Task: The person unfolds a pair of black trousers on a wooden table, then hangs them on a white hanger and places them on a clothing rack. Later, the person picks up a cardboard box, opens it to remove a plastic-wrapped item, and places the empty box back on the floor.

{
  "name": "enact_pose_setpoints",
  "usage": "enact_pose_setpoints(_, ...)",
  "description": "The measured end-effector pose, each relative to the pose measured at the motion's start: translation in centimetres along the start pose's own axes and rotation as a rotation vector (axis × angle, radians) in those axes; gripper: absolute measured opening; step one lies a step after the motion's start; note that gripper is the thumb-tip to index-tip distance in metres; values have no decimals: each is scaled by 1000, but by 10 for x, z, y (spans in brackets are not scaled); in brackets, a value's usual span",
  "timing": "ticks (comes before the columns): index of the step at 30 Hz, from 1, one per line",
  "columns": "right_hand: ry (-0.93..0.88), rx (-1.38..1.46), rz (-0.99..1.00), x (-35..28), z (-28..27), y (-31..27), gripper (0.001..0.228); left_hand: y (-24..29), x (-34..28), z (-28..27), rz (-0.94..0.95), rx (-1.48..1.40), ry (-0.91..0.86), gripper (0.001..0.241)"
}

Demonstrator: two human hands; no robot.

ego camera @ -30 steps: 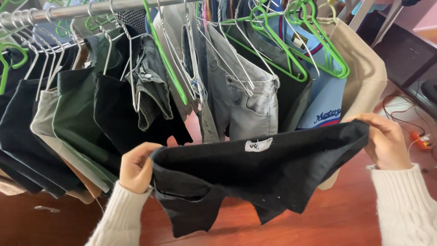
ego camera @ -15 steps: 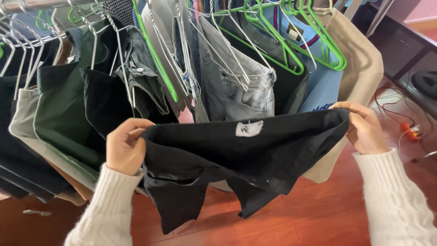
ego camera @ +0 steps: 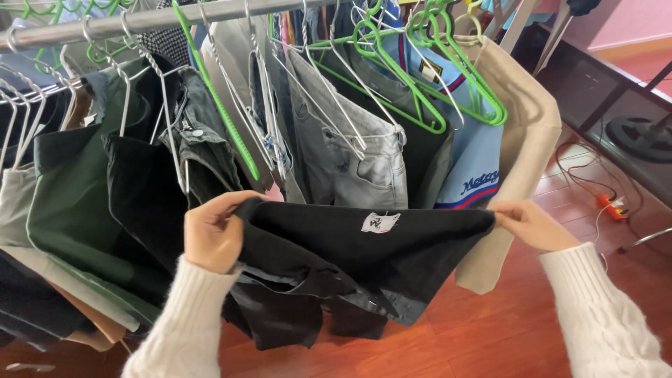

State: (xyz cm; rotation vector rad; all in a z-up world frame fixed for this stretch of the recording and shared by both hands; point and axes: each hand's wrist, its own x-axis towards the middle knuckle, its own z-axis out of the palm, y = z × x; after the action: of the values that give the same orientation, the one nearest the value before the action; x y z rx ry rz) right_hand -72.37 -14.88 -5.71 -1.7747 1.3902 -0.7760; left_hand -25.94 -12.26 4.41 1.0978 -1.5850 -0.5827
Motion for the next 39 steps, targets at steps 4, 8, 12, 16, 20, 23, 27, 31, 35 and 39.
enact_pose_setpoints(4,-76,-228,44,12,-3,21,27,9,7,15,21,-38,-30,29)
enact_pose_setpoints(8,-271,-368,166,20,-3,3,20,18,9,20,26,-69,-58,31)
enact_pose_setpoints(12,-188,-316,204,34,5,-34,18,6,11,26,36,-199,59,23)
enact_pose_setpoints(16,36,-365,24,76,0,-38,23,7,10,29,47,-187,75,22)
enact_pose_setpoints(20,596,-436,-219,120,-12,-68,7,4,8,34,18,-214,73,25)
enact_pose_setpoints(23,807,-457,-417,148,-22,-76,3,1,6,33,11,-216,76,26)
enact_pose_setpoints(27,803,-586,-670,165,-5,-97,12,0,5,30,-5,-196,80,26)
enact_pose_setpoints(31,921,-645,-676,182,1,-96,14,2,2,30,23,-224,77,26)
enact_pose_setpoints(35,876,-911,-442,193,16,-83,19,5,-1,31,28,-270,53,27)
enact_pose_setpoints(39,779,-1090,-250,207,22,-71,36,3,1,29,75,-288,42,27)
